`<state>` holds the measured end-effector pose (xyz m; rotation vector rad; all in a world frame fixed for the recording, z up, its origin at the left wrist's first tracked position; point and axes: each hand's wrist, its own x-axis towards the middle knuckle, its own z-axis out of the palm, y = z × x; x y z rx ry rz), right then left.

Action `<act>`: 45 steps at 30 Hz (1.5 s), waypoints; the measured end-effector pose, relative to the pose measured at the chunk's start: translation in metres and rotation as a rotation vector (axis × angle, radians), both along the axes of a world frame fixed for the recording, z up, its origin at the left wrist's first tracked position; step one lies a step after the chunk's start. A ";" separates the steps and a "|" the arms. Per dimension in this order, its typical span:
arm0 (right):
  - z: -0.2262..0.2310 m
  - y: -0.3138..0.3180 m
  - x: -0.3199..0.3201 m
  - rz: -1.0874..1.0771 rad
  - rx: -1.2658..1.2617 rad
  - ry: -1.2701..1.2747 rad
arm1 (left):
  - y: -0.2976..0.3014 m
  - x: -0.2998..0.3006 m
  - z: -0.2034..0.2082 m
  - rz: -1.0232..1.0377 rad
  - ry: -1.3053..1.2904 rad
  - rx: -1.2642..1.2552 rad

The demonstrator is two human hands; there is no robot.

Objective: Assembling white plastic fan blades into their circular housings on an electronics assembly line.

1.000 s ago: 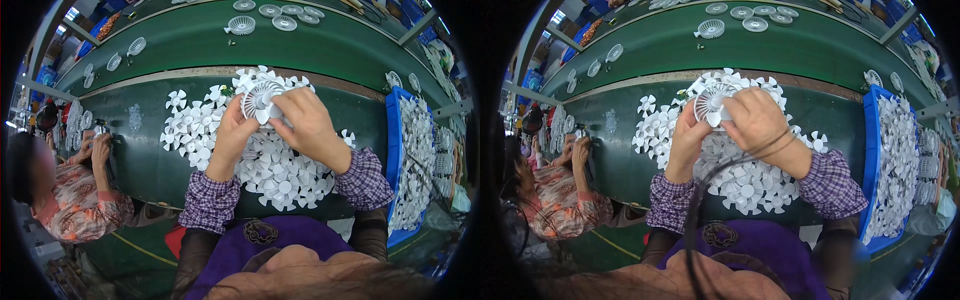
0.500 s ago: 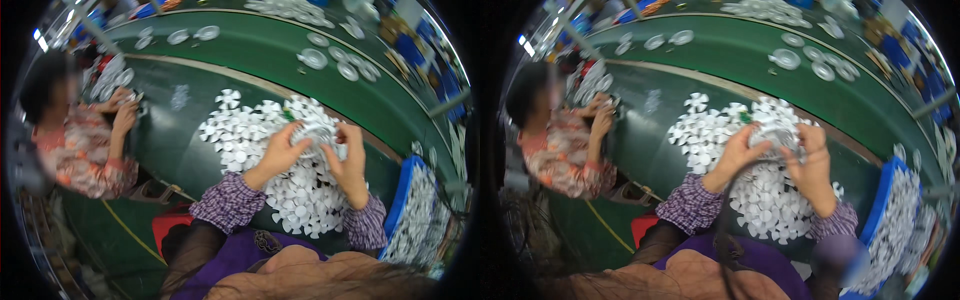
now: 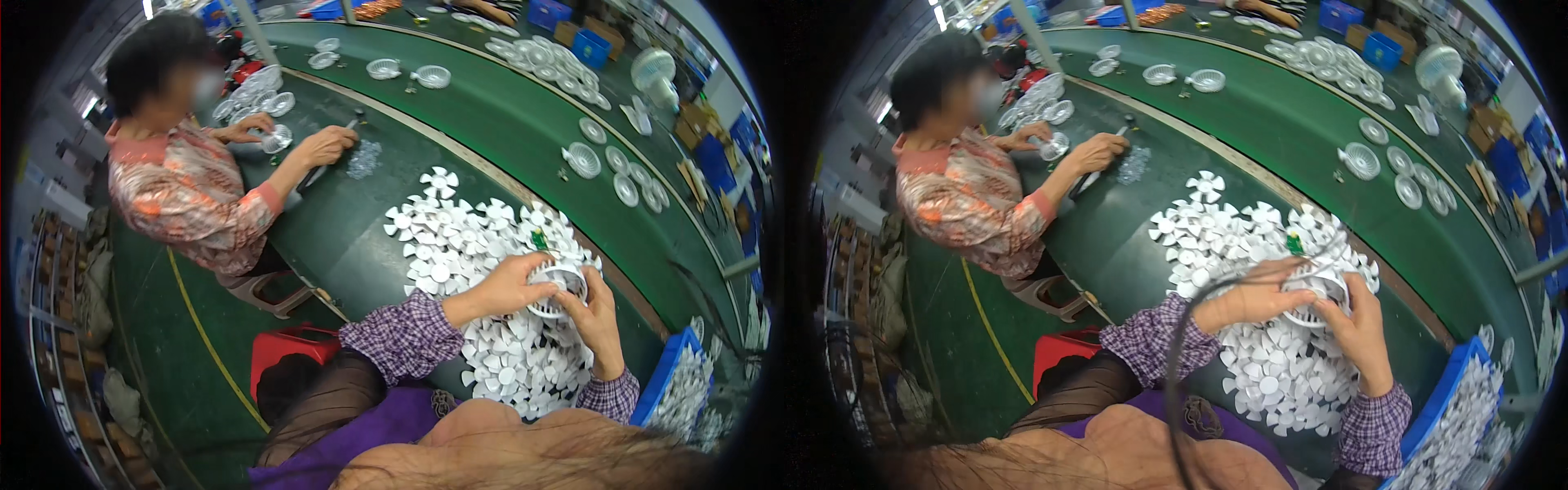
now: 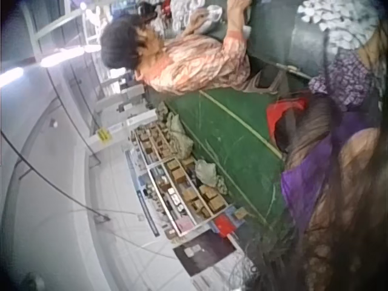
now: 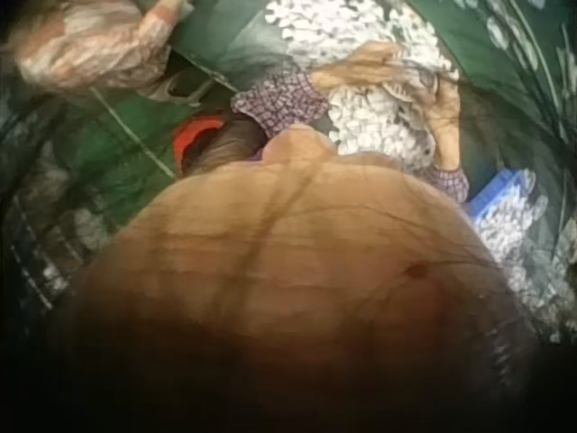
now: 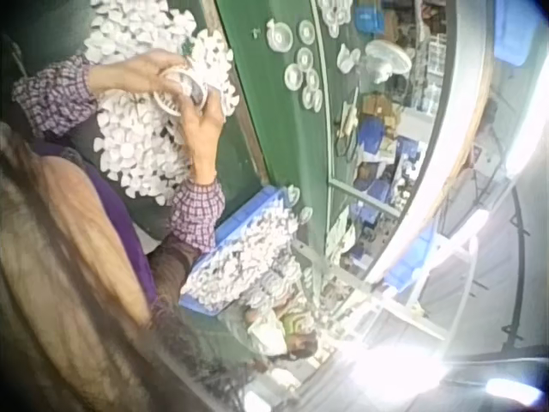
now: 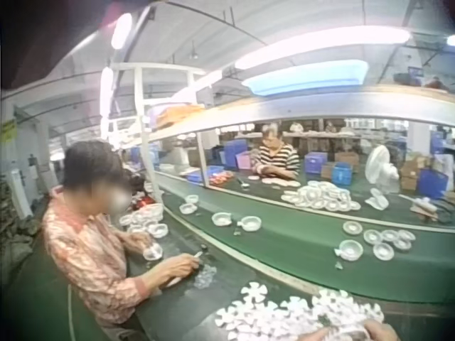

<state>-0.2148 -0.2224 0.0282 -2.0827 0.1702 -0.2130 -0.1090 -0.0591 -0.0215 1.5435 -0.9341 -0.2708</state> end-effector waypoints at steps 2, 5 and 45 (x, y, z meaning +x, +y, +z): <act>-0.004 0.002 0.003 -0.025 0.191 0.043 | -0.010 -0.001 -0.028 -0.096 0.253 -0.130; -0.020 -0.051 -0.004 -0.133 0.252 0.082 | 0.007 -0.004 -0.005 -0.168 0.593 -0.091; 0.011 0.007 0.117 0.002 -0.797 -0.297 | 0.031 0.015 -0.022 -0.137 0.927 -0.376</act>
